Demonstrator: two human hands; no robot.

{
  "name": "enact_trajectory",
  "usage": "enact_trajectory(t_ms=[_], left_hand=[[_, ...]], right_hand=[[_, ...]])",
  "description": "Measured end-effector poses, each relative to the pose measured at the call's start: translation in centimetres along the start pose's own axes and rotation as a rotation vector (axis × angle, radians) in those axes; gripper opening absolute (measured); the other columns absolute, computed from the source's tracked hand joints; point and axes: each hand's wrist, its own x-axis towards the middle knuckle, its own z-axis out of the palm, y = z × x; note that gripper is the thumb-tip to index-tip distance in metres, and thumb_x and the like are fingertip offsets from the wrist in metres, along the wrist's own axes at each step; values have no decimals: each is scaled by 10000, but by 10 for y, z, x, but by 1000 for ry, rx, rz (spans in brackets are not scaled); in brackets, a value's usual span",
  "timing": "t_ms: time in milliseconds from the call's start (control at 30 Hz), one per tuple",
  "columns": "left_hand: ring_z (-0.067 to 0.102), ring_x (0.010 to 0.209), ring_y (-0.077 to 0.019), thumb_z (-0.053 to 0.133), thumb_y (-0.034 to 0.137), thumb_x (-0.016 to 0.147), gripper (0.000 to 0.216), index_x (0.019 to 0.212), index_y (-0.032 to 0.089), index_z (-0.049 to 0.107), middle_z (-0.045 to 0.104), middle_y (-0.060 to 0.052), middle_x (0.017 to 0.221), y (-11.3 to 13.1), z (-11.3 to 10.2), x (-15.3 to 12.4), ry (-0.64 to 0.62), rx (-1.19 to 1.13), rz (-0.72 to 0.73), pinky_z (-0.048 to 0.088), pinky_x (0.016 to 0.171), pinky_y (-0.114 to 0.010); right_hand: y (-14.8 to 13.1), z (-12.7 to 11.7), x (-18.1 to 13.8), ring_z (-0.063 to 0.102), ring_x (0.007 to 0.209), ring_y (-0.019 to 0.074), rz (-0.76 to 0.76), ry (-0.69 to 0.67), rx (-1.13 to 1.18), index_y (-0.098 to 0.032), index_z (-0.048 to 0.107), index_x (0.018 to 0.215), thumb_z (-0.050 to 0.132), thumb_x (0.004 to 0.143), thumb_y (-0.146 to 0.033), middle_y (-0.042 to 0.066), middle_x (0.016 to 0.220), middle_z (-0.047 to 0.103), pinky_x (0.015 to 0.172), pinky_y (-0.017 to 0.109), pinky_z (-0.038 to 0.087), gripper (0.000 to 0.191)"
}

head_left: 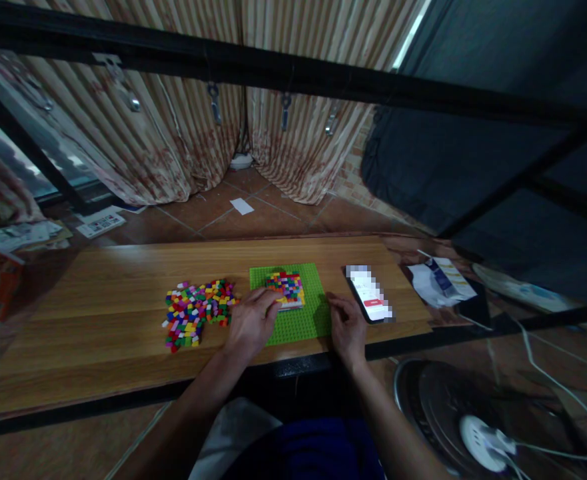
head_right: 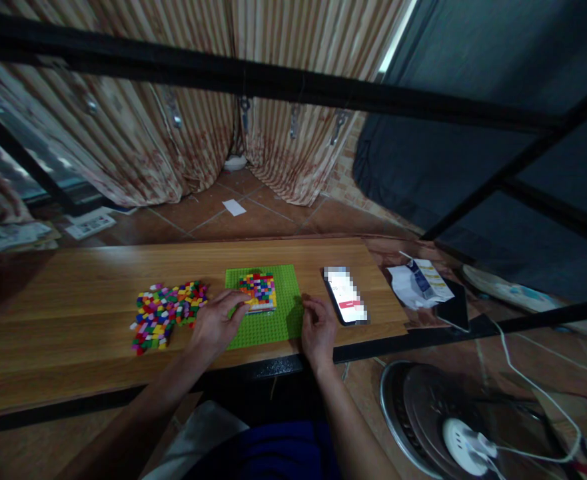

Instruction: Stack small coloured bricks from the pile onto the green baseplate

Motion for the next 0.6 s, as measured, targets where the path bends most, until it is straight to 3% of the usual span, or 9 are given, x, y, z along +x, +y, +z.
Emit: enact_trajectory(t_ms=[333, 600], left_hand=[[610, 806, -167, 567, 233, 914, 164, 830, 228, 708, 732, 2, 868, -4, 9, 10, 68, 63, 171, 470, 744, -310], [585, 807, -170, 602, 234, 896, 162, 797, 235, 731, 699, -17, 853, -7, 18, 6, 188, 111, 161, 433, 749, -325]], right_hand=[[5, 8, -4, 638, 979, 241, -85, -32, -102, -188, 714, 872, 505, 859, -225, 123, 1032, 685, 896, 438, 514, 213], [4, 7, -4, 632, 989, 245, -102, -33, -138, -189, 717, 873, 503, 852, -211, 121, 1024, 683, 901, 442, 511, 217]])
